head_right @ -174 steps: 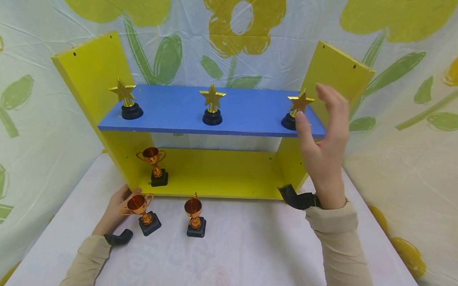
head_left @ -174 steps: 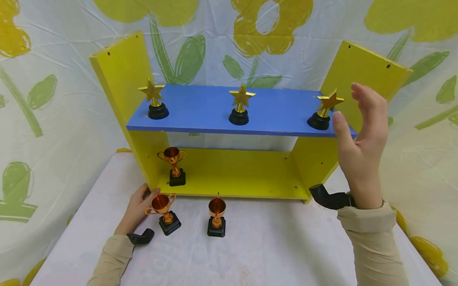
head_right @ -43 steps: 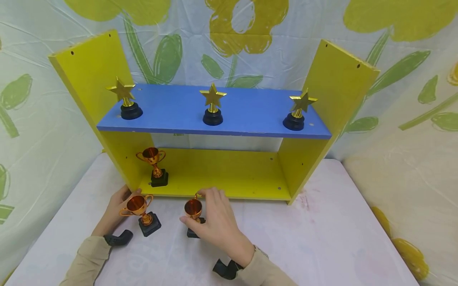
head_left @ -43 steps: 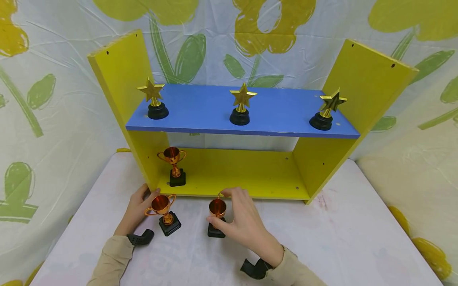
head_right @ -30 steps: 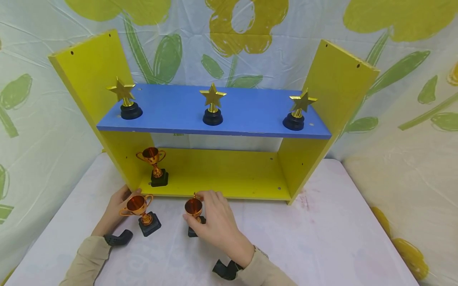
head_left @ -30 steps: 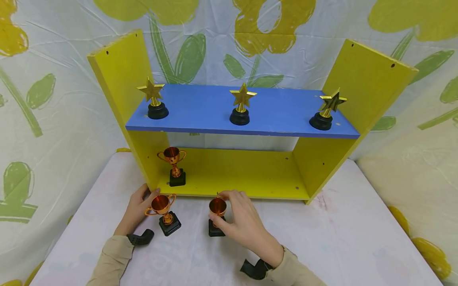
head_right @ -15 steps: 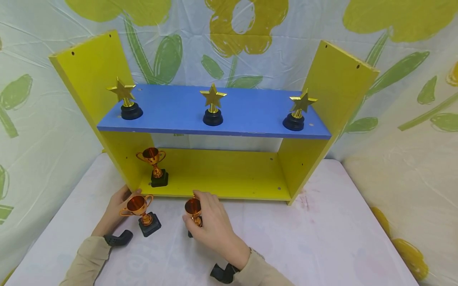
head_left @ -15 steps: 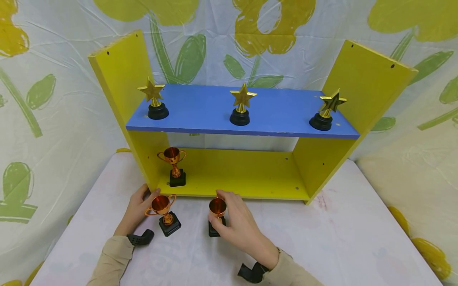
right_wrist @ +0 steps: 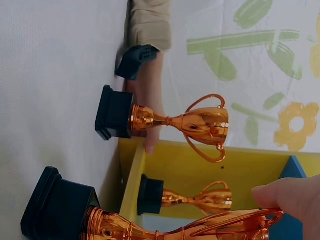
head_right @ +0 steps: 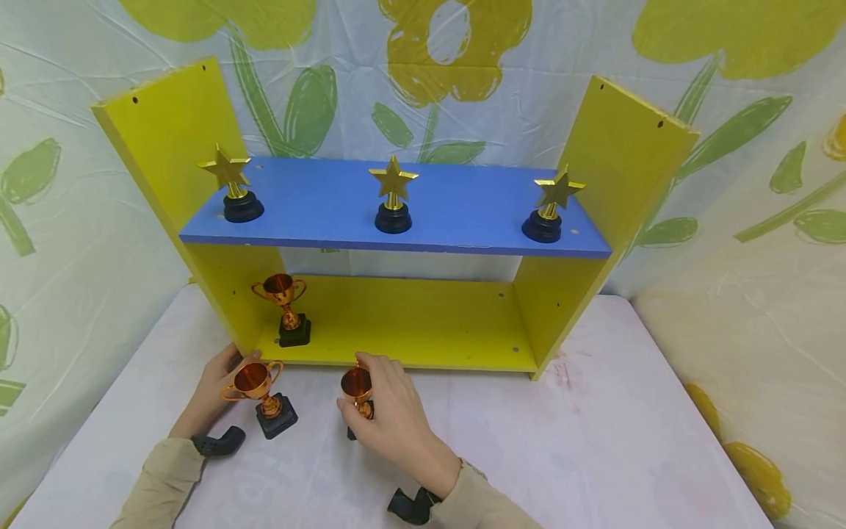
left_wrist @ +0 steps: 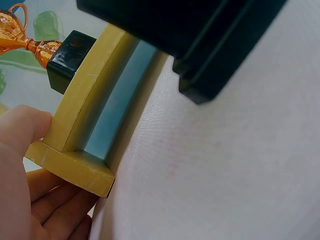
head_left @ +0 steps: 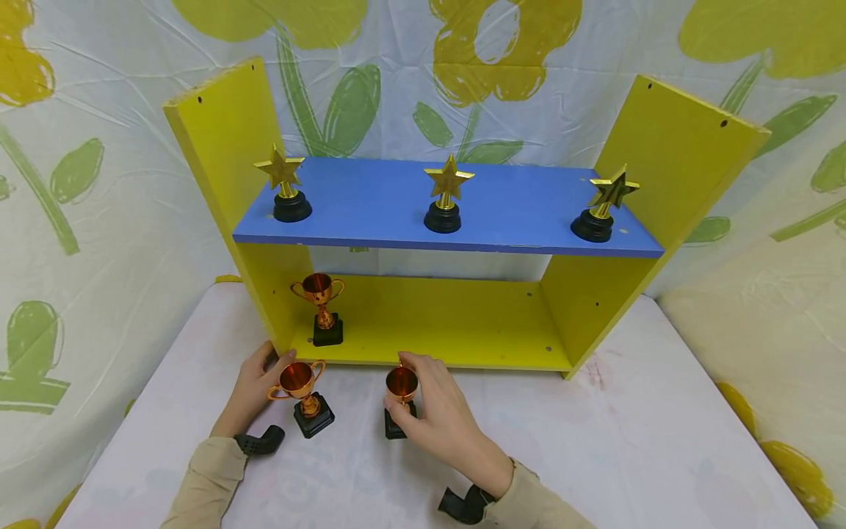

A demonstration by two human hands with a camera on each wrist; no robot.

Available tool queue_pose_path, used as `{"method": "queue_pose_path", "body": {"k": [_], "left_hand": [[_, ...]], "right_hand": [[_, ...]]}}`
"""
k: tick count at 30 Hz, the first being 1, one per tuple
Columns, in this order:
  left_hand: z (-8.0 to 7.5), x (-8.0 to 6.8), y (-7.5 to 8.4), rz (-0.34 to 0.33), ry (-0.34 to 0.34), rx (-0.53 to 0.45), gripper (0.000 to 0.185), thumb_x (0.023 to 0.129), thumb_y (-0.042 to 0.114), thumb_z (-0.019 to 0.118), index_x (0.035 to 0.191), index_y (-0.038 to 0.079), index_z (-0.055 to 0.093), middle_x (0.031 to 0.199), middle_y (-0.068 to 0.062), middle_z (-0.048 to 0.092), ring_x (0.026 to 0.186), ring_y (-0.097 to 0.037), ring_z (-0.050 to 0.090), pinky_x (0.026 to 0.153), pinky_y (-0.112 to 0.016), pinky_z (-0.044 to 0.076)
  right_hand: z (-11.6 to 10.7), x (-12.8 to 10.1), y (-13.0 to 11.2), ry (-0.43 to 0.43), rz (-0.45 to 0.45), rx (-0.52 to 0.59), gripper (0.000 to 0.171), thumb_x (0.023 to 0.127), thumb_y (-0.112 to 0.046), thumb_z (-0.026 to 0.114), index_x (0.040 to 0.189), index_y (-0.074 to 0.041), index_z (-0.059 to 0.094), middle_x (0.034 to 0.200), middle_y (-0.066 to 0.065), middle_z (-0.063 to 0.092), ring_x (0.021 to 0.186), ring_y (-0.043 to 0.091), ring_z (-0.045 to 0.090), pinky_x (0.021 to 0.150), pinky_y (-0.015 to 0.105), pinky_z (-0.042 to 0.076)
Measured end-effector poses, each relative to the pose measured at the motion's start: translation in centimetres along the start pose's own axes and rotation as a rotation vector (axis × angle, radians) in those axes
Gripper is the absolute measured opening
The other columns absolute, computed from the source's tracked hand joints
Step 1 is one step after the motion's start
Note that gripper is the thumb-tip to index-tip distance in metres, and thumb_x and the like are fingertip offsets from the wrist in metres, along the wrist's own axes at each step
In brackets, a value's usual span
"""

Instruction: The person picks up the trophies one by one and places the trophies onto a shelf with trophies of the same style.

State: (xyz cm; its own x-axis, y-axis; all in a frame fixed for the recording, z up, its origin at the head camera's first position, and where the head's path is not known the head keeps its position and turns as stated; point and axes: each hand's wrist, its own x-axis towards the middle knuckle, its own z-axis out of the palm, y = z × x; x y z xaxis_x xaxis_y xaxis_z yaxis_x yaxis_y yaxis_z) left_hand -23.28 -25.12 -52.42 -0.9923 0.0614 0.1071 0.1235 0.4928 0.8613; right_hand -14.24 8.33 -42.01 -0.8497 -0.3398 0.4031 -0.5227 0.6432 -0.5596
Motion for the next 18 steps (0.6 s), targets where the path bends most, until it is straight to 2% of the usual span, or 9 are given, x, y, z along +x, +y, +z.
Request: {"method": "queue_pose_path", "body": {"k": [14,18], "left_hand": [[-0.05,-0.10,0.03,0.010,0.008,0.000,0.060,0.101,0.042,0.056,0.146,0.004,0.042,0.144,-0.019,0.049,0.136,-0.039,0.040,0.111,-0.062,0.028],[-0.05,-0.07,0.01,0.008,0.008,0.006,0.060,0.101,0.042,0.056,0.146,0.004,0.042,0.144,-0.020,0.050,0.135,-0.039,0.041,0.111,-0.062,0.028]], "right_hand": [[-0.32,-0.09,0.03,0.015,-0.028,0.009,0.054,0.090,-0.028,0.072,0.137,-0.008,0.055,0.120,0.000,0.064,0.106,0.017,0.056,0.090,0.042,0.051],[-0.38,-0.11,-0.05,0.041,-0.026,-0.020,0.054,0.088,-0.030,0.074,0.135,-0.009,0.057,0.118,-0.001,0.066,0.104,0.016,0.058,0.087,0.042,0.052]]}}
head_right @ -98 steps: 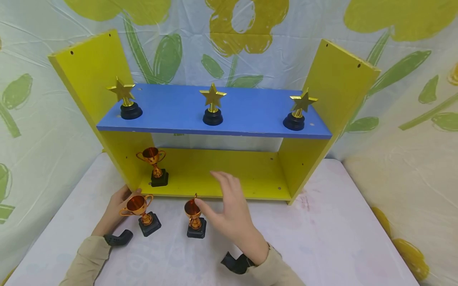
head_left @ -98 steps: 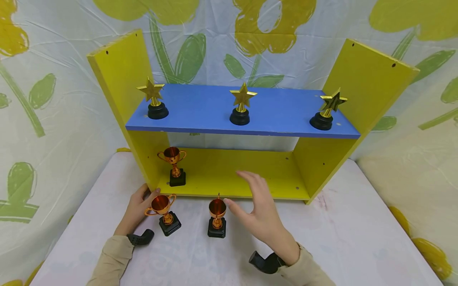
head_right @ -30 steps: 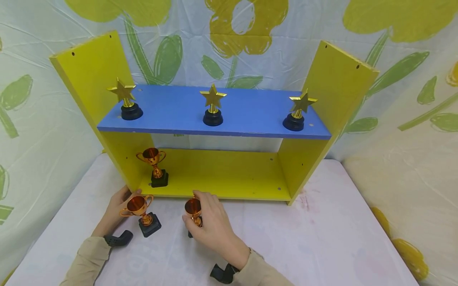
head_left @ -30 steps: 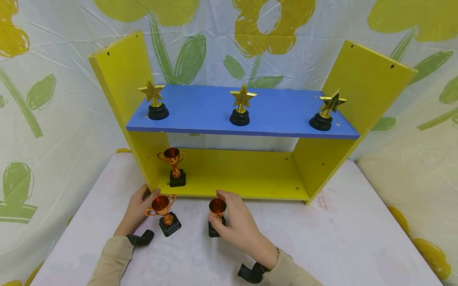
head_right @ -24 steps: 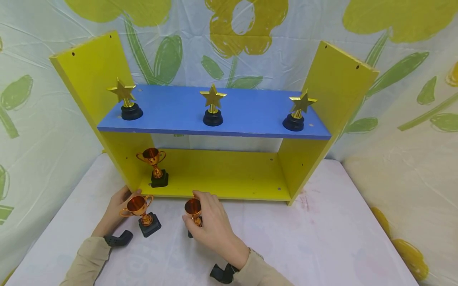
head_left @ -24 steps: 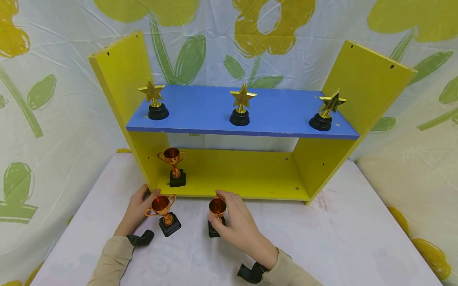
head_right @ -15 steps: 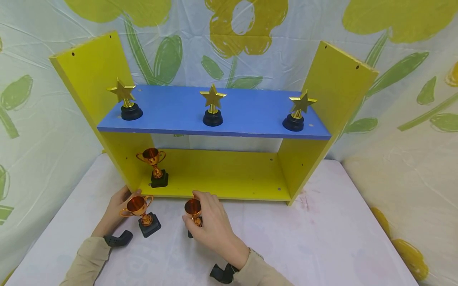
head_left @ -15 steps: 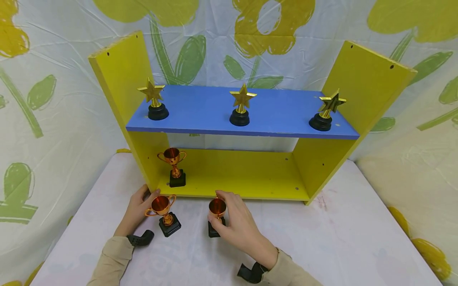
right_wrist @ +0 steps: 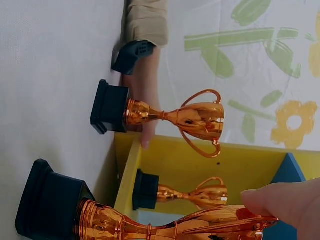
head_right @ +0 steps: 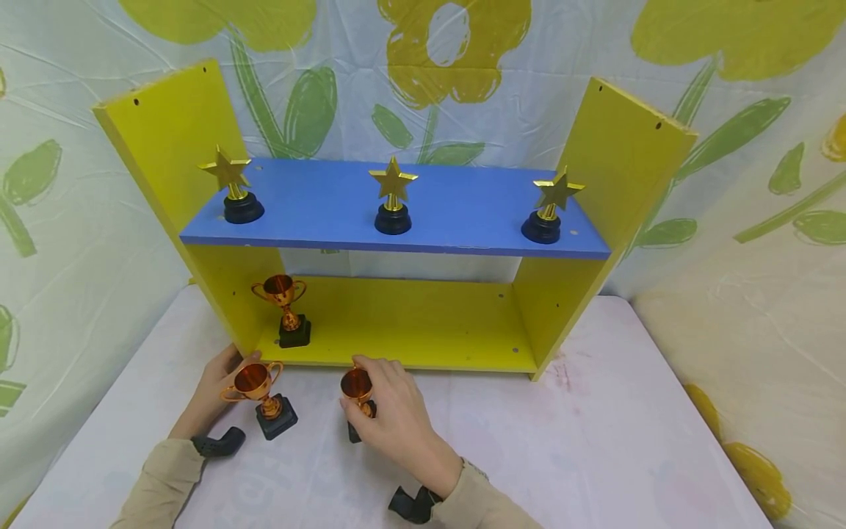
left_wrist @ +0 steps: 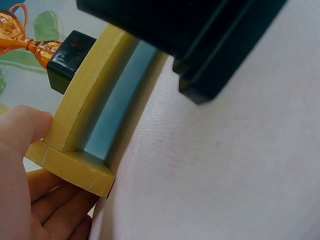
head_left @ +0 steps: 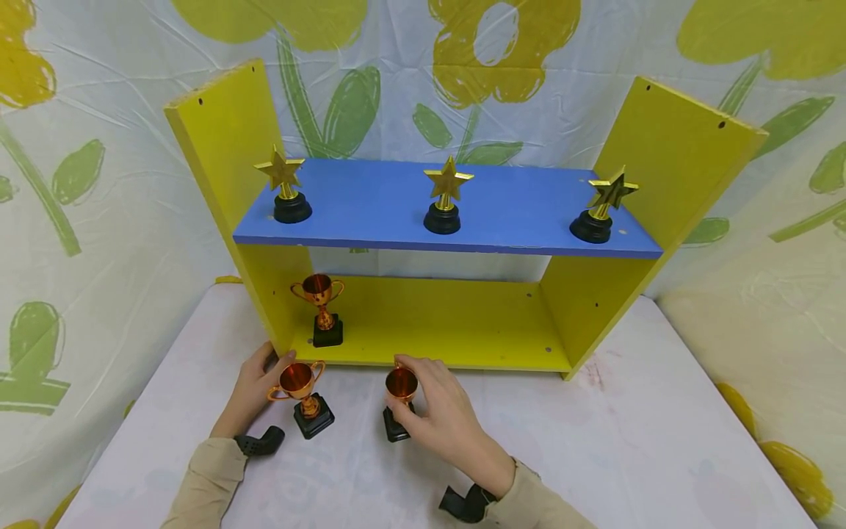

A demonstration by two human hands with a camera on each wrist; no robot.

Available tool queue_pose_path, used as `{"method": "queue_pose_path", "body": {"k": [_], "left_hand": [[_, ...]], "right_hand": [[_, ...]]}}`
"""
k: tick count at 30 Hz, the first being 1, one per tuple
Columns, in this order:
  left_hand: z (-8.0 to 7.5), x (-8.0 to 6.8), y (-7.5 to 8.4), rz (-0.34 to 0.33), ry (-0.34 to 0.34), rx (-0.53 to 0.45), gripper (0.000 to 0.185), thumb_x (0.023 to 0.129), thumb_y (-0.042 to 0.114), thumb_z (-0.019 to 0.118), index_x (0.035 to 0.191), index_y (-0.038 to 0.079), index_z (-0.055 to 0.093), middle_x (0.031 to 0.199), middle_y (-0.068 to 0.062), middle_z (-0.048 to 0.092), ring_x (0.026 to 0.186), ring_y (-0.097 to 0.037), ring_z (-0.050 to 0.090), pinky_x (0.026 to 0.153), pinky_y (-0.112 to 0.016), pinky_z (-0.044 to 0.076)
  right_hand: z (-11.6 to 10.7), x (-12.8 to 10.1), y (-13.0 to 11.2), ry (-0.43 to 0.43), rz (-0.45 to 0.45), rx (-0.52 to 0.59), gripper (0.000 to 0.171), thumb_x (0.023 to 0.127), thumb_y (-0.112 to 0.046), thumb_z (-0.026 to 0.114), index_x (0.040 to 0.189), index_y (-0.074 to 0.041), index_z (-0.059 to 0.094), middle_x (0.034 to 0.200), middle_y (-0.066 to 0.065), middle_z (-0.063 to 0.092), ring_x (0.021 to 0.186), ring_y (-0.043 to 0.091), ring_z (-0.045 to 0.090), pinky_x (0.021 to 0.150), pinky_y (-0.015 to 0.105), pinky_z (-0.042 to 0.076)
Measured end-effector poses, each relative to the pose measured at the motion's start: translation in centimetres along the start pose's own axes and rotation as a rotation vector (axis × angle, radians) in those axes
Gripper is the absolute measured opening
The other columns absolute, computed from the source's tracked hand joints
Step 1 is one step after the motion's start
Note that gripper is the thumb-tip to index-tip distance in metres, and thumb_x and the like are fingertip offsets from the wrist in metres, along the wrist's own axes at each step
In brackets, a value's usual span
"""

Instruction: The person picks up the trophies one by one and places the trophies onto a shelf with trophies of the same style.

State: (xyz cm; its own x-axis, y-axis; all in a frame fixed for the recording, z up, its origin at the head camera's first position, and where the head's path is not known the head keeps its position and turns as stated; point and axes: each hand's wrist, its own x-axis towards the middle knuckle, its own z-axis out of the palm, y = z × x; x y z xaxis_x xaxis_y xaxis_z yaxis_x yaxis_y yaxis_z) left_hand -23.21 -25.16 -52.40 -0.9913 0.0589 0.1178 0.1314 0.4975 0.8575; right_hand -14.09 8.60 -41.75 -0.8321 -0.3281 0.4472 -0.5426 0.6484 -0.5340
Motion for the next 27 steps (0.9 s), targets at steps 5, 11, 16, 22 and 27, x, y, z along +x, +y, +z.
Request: {"method": "queue_pose_path", "body": {"k": [5,11,16,22,27], "left_hand": [[0.01,0.04,-0.09,0.007,0.002,0.004,0.060,0.101,0.042,0.056,0.146,0.005,0.043,0.143,-0.019,0.050,0.135,-0.039,0.041,0.111,-0.063,0.028],[-0.02,0.07,-0.13,0.012,0.004,0.005,0.059,0.101,0.041,0.056,0.145,0.005,0.044,0.144,-0.019,0.050,0.136,-0.039,0.040,0.111,-0.063,0.027],[-0.03,0.11,-0.26,0.018,0.006,0.010,0.058,0.101,0.041,0.056,0.145,0.005,0.045,0.143,-0.019,0.051,0.136,-0.038,0.041,0.111,-0.063,0.027],[-0.06,0.11,-0.38,0.018,0.014,0.011,0.057,0.101,0.041,0.056,0.144,0.005,0.046,0.141,-0.019,0.052,0.134,-0.038,0.043,0.111,-0.062,0.028],[-0.05,0.18,-0.54,0.020,0.012,0.011,0.057,0.100,0.041,0.056,0.143,0.006,0.046,0.141,-0.019,0.052,0.133,-0.037,0.043,0.111,-0.062,0.028]], "right_hand": [[0.09,-0.04,-0.14,0.052,0.019,-0.100,0.057,0.082,-0.038,0.080,0.129,-0.010,0.063,0.111,-0.001,0.070,0.097,0.016,0.061,0.081,0.041,0.052],[0.18,-0.05,-0.15,0.088,0.035,-0.193,0.052,0.077,-0.045,0.084,0.115,-0.013,0.068,0.101,-0.003,0.071,0.090,0.016,0.062,0.079,0.040,0.053],[0.25,0.02,-0.09,0.112,0.024,-0.203,0.043,0.078,-0.040,0.083,0.110,-0.014,0.070,0.095,-0.005,0.071,0.084,0.014,0.061,0.074,0.036,0.052],[0.30,0.05,-0.03,0.117,0.014,-0.193,0.042,0.077,-0.037,0.084,0.108,-0.014,0.070,0.093,-0.005,0.070,0.083,0.013,0.059,0.072,0.035,0.052],[0.33,0.09,-0.01,0.113,0.011,-0.185,0.043,0.077,-0.037,0.084,0.110,-0.013,0.071,0.094,-0.005,0.071,0.083,0.012,0.059,0.072,0.034,0.052]]}}
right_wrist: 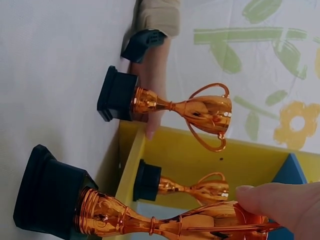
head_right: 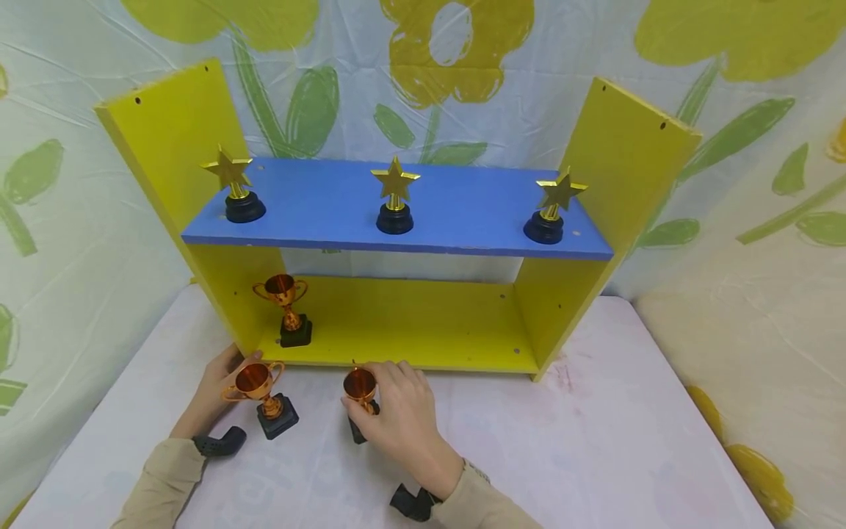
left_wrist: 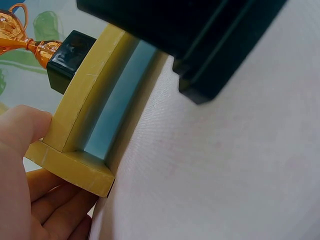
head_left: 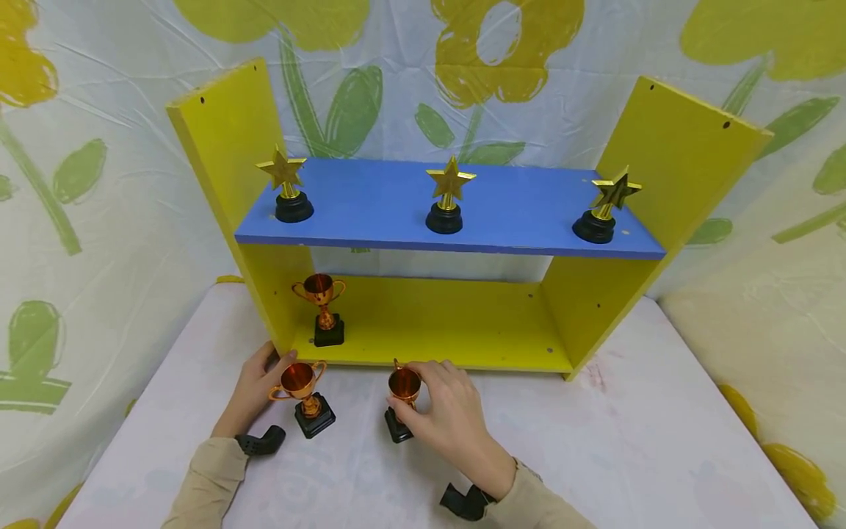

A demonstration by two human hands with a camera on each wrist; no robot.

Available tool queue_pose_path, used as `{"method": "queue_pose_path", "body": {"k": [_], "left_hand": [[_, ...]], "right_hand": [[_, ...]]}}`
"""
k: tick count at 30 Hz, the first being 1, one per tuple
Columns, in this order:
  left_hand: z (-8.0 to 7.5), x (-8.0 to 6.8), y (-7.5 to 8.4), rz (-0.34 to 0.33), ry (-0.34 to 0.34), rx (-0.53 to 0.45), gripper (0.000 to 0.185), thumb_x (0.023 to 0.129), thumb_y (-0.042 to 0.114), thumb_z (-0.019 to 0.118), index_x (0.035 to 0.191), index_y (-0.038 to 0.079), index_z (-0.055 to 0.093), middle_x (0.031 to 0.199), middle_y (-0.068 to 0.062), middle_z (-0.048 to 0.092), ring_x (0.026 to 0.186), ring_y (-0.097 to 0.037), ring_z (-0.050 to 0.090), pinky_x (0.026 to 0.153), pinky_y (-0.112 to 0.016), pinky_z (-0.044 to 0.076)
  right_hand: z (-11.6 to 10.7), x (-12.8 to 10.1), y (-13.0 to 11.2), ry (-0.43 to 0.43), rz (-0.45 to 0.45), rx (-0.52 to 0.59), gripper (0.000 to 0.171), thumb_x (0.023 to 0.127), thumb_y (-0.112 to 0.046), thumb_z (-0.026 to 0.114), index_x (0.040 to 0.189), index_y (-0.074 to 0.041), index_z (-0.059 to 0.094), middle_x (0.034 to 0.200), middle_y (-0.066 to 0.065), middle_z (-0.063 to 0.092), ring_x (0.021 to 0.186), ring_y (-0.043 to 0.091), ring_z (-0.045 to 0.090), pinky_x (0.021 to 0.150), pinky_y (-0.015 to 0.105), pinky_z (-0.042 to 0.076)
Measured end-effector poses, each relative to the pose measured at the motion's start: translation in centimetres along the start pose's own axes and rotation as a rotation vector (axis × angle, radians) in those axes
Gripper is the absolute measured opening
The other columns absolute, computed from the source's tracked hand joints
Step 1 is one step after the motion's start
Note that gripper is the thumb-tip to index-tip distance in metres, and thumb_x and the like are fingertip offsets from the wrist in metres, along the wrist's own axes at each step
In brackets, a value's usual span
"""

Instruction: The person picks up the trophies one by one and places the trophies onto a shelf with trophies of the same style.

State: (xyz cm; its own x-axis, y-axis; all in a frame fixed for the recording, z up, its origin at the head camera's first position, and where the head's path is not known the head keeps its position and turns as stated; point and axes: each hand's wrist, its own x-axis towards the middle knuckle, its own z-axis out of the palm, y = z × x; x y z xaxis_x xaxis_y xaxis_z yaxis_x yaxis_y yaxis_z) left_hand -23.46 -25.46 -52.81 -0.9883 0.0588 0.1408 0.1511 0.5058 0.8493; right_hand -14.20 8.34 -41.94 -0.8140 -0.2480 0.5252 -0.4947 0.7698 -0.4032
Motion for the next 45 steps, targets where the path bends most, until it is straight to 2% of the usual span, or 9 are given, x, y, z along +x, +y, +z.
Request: {"method": "queue_pose_path", "body": {"k": [19,29,37,45], "left_hand": [[0.11,0.01,-0.02,0.005,-0.001,-0.009,0.056,0.100,0.041,0.057,0.143,0.006,0.047,0.141,-0.018,0.053,0.134,-0.037,0.043,0.111,-0.061,0.029],[0.17,0.07,0.12,-0.002,-0.002,-0.011,0.055,0.100,0.041,0.056,0.141,0.005,0.047,0.139,-0.018,0.054,0.131,-0.036,0.045,0.110,-0.061,0.031],[0.13,0.07,0.16,0.009,0.005,-0.004,0.051,0.101,0.039,0.056,0.138,0.005,0.050,0.136,-0.018,0.056,0.127,-0.035,0.048,0.108,-0.060,0.034],[0.12,0.02,0.10,0.003,0.006,0.005,0.052,0.100,0.041,0.056,0.138,0.006,0.049,0.136,-0.018,0.055,0.128,-0.035,0.048,0.109,-0.061,0.032]], "right_hand": [[-0.30,0.01,-0.22,-0.038,0.012,0.047,0.044,0.079,-0.034,0.084,0.115,-0.013,0.070,0.098,-0.006,0.071,0.087,0.011,0.059,0.076,0.036,0.052],[-0.33,0.02,-0.10,-0.023,-0.005,0.094,0.046,0.076,-0.033,0.086,0.115,-0.014,0.069,0.098,-0.007,0.070,0.086,0.010,0.058,0.072,0.032,0.052],[-0.56,-0.03,-0.21,-0.028,0.029,0.125,0.047,0.076,-0.029,0.086,0.116,-0.014,0.065,0.095,-0.007,0.065,0.084,0.013,0.058,0.070,0.030,0.049],[-0.82,0.06,-0.28,-0.017,0.027,0.148,0.046,0.076,-0.028,0.087,0.115,-0.015,0.065,0.094,-0.008,0.064,0.084,0.008,0.056,0.069,0.030,0.050]]}}
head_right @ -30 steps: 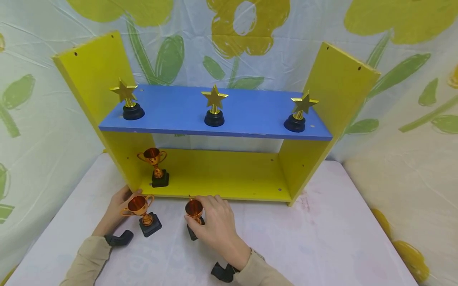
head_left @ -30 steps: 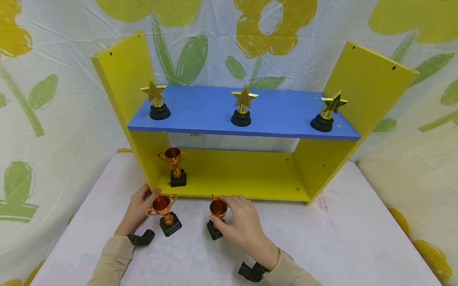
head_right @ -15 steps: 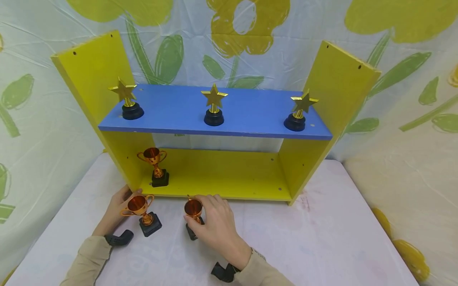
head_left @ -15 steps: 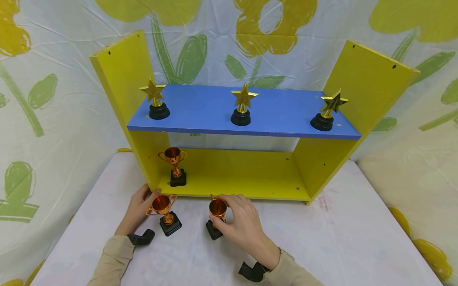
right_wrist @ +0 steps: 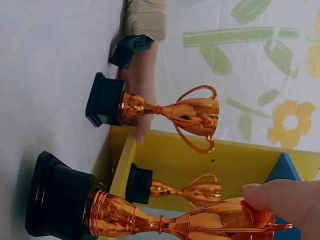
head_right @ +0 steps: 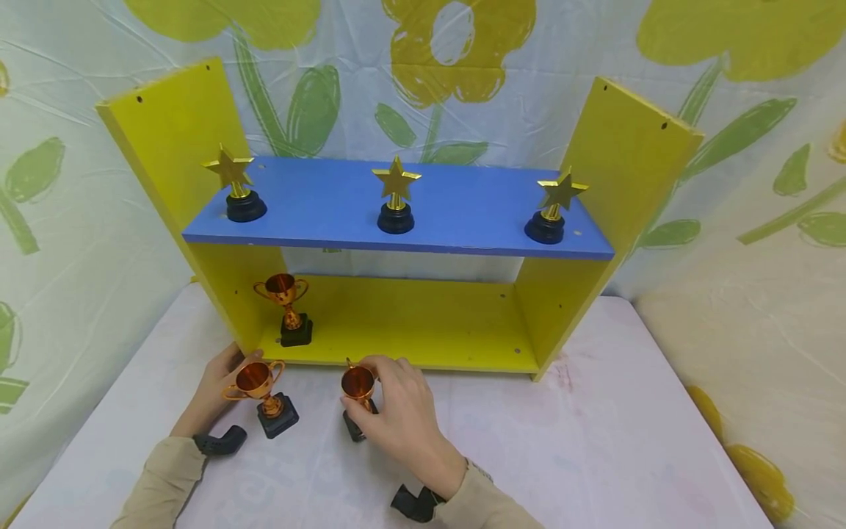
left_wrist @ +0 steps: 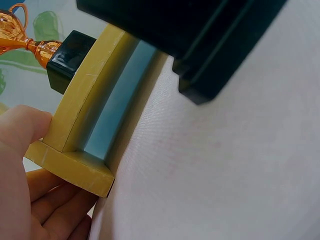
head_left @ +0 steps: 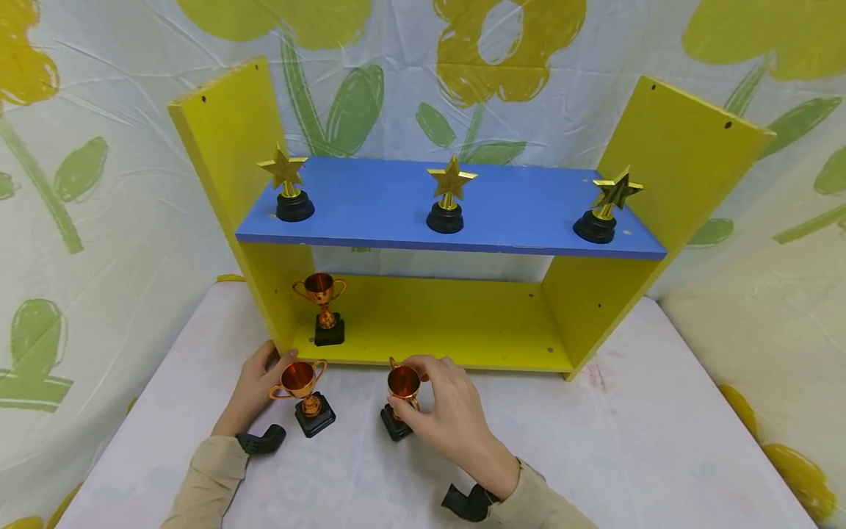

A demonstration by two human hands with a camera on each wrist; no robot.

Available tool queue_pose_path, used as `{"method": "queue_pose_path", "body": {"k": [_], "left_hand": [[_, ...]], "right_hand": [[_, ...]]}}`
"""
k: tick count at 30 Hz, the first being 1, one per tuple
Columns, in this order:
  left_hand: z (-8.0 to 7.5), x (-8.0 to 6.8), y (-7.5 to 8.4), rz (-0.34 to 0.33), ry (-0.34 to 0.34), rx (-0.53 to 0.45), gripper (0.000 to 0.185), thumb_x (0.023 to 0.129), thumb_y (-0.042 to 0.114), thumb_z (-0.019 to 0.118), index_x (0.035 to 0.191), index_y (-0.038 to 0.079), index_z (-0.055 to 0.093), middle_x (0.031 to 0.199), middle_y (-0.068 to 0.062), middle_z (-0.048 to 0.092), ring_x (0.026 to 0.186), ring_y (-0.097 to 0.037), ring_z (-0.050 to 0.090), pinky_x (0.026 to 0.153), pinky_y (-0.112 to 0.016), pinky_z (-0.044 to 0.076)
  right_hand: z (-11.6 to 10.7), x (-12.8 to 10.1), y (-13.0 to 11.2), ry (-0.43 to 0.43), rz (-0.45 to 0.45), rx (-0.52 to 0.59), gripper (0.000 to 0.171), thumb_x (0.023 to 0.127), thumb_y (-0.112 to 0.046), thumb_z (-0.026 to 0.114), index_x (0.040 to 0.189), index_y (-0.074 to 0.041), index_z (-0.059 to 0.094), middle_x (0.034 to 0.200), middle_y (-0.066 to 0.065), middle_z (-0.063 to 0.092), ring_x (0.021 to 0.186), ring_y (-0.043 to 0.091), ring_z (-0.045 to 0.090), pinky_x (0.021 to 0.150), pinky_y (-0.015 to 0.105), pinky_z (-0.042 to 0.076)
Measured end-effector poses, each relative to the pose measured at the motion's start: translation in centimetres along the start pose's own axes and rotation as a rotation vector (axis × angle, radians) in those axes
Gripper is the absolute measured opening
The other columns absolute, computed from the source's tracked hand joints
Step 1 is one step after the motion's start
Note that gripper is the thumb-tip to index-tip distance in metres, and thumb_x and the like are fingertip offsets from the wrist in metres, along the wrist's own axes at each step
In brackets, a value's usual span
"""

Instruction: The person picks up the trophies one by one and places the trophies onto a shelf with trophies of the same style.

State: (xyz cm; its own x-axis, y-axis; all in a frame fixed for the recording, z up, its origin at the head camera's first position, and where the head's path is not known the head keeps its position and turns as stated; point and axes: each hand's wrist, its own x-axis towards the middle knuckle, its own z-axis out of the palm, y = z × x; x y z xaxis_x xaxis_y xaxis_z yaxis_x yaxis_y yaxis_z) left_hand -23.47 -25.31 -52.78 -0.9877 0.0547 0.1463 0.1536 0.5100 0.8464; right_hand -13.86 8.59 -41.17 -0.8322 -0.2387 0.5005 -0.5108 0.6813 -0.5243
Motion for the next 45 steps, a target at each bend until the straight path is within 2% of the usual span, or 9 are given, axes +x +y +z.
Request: {"method": "queue_pose_path", "body": {"k": [9,16,28,45], "left_hand": [[0.01,-0.14,0.14,-0.004,0.000,-0.011,0.053,0.100,0.041,0.056,0.139,0.005,0.049,0.137,-0.019,0.055,0.128,-0.035,0.047,0.109,-0.061,0.032],[0.00,-0.15,0.09,0.008,0.011,0.002,0.049,0.101,0.039,0.056,0.135,0.005,0.051,0.131,-0.019,0.058,0.121,-0.034,0.050,0.107,-0.059,0.036],[0.06,-0.18,0.03,0.012,0.002,-0.001,0.052,0.101,0.038,0.056,0.140,0.004,0.048,0.137,-0.020,0.055,0.128,-0.036,0.047,0.109,-0.061,0.033],[-0.06,0.04,-0.01,0.002,-0.002,0.005,0.053,0.101,0.040,0.056,0.139,0.005,0.049,0.137,-0.020,0.055,0.129,-0.037,0.047,0.109,-0.062,0.031]], "right_hand": [[-0.15,0.08,0.14,0.002,-0.016,0.004,0.048,0.076,-0.028,0.086,0.117,-0.015,0.065,0.097,-0.008,0.066,0.087,0.007,0.056,0.070,0.029,0.050],[-0.17,0.04,0.19,0.005,-0.021,0.016,0.046,0.077,-0.027,0.085,0.117,-0.015,0.065,0.097,-0.009,0.066,0.087,0.007,0.056,0.070,0.028,0.050],[-0.24,0.08,0.23,-0.004,-0.010,0.037,0.047,0.077,-0.026,0.086,0.118,-0.015,0.065,0.100,-0.008,0.066,0.090,0.009,0.056,0.072,0.029,0.051],[-0.48,0.39,0.29,0.023,-0.026,0.042,0.049,0.075,-0.025,0.088,0.117,-0.012,0.066,0.099,-0.005,0.066,0.090,0.013,0.058,0.073,0.031,0.051]]}}
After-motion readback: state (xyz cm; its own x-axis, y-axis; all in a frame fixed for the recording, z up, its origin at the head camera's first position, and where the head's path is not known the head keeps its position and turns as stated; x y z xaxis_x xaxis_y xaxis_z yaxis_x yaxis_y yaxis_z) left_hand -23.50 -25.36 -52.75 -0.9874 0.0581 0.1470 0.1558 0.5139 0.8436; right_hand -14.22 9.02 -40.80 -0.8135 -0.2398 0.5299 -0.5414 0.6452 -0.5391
